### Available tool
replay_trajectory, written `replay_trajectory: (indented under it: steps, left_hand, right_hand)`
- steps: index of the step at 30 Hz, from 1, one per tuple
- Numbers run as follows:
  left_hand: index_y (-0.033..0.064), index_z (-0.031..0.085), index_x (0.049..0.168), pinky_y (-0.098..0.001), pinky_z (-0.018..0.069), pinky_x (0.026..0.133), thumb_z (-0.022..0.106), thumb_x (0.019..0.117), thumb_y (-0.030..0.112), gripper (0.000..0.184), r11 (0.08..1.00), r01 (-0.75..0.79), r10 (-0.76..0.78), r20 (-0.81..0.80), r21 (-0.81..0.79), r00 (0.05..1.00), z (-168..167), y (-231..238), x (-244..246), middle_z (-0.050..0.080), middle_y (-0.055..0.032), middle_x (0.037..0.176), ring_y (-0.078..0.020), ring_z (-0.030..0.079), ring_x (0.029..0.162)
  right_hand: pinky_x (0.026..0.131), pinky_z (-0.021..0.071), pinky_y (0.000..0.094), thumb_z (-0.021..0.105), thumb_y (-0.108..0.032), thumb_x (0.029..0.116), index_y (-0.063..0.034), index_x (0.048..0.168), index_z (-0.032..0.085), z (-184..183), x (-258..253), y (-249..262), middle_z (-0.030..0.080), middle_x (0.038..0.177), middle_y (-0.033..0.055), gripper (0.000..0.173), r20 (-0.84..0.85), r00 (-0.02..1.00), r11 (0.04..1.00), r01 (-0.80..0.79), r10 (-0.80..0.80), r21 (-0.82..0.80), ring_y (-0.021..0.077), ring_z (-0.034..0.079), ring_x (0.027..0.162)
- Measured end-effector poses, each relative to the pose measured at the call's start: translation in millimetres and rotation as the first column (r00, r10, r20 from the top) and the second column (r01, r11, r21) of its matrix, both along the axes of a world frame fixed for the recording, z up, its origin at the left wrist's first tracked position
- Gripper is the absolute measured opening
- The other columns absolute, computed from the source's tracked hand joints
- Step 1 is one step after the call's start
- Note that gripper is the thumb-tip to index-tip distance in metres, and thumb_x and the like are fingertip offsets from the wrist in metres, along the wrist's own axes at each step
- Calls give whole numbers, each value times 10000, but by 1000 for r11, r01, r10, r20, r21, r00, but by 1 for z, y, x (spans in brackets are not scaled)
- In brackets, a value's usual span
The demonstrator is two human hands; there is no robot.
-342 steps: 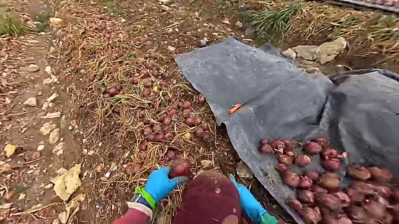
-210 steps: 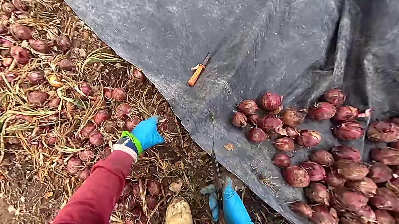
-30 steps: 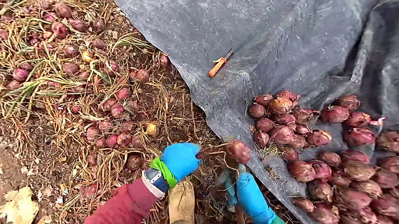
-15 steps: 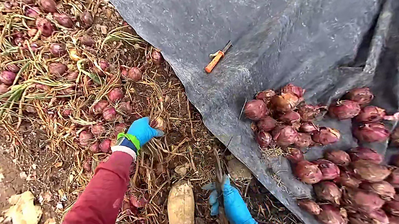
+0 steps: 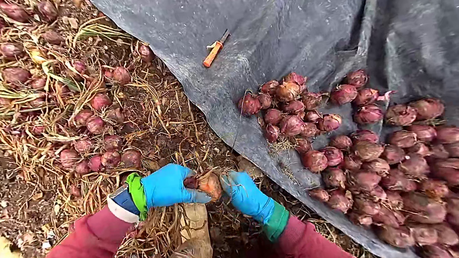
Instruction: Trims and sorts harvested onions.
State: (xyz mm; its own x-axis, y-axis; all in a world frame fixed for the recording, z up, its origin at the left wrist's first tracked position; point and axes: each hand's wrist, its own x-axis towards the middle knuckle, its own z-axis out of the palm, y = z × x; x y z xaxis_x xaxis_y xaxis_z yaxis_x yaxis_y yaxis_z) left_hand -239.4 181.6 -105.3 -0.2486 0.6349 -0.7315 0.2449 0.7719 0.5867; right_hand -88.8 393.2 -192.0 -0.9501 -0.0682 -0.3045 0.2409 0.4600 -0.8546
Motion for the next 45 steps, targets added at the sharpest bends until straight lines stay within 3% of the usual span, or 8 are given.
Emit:
replay_trajectory:
  steps: [7,12,16,20,25,29,36,45]
  left_hand:
    - [208,737,1068,-498,608,770,809,801,634,507,958,-281,253,-302,-51,919,-27,14,-5,743,6,859,-167,723,820]
    - [184,736,1088,-559,549,870,605,1002,436,297,953,230,-259,-136,-199,956,-7,82,15,731,-51,1045,-266,693,1003]
    - [197,763,1158,-574,549,901,667,994,419,293,946,-316,266,-385,-70,884,4,37,-28,760,-66,1055,-260,714,1002]
    - [122,749,1080,-397,622,626,742,969,273,186,579,-803,765,-434,142,475,42,-133,-5,744,-40,830,-156,704,672]
    - [93,703,1246,-676,499,972,760,864,587,627,448,-433,205,-382,-782,901,35,-253,77,714,-222,1171,-433,667,1148]
    - [362,734,1270,-619,558,932,600,1022,467,301,737,-606,374,-567,-299,734,10,-168,95,757,-8,1181,-257,724,1068]
    - [56,617,1345,-674,583,817,751,855,97,510,857,-235,73,-345,-458,936,-153,-59,46,545,-267,1417,-474,678,1052]
    - [150,736,1127,-580,579,870,800,801,650,601,881,-453,412,-251,-135,876,-59,-59,0,748,-81,972,-270,721,940]
  right_hand:
    - [464,497,366,183,-718,1015,-94,1018,704,-22,9,5,589,634,71,813,493,864,917,275,-103,-291,185,539,476]
    - [510,491,324,261,-779,957,-113,952,682,-19,9,24,596,657,7,788,424,905,937,108,47,-334,123,546,522]
    - [379,457,329,83,-827,928,-89,937,681,-4,10,46,502,513,16,951,354,831,713,552,-429,-432,138,454,376]
    - [377,498,402,-3,-719,987,-86,1039,642,-10,25,67,516,531,32,906,313,789,669,615,-529,-417,187,486,378]
    - [407,527,410,-2,-621,1039,-36,1121,687,-18,61,28,601,606,106,908,435,827,816,502,-356,-286,228,554,428]
    - [417,523,395,23,-581,1057,-32,1160,691,-15,86,-22,629,641,111,871,512,840,877,372,-179,-304,221,566,452]
    - [415,502,350,153,-591,1064,-44,1186,697,1,102,-43,654,669,90,781,475,876,906,265,-82,-332,199,561,457]
    - [451,560,427,6,-684,1014,16,1202,652,-40,65,-32,628,645,131,971,640,749,664,567,-171,-488,246,597,476]
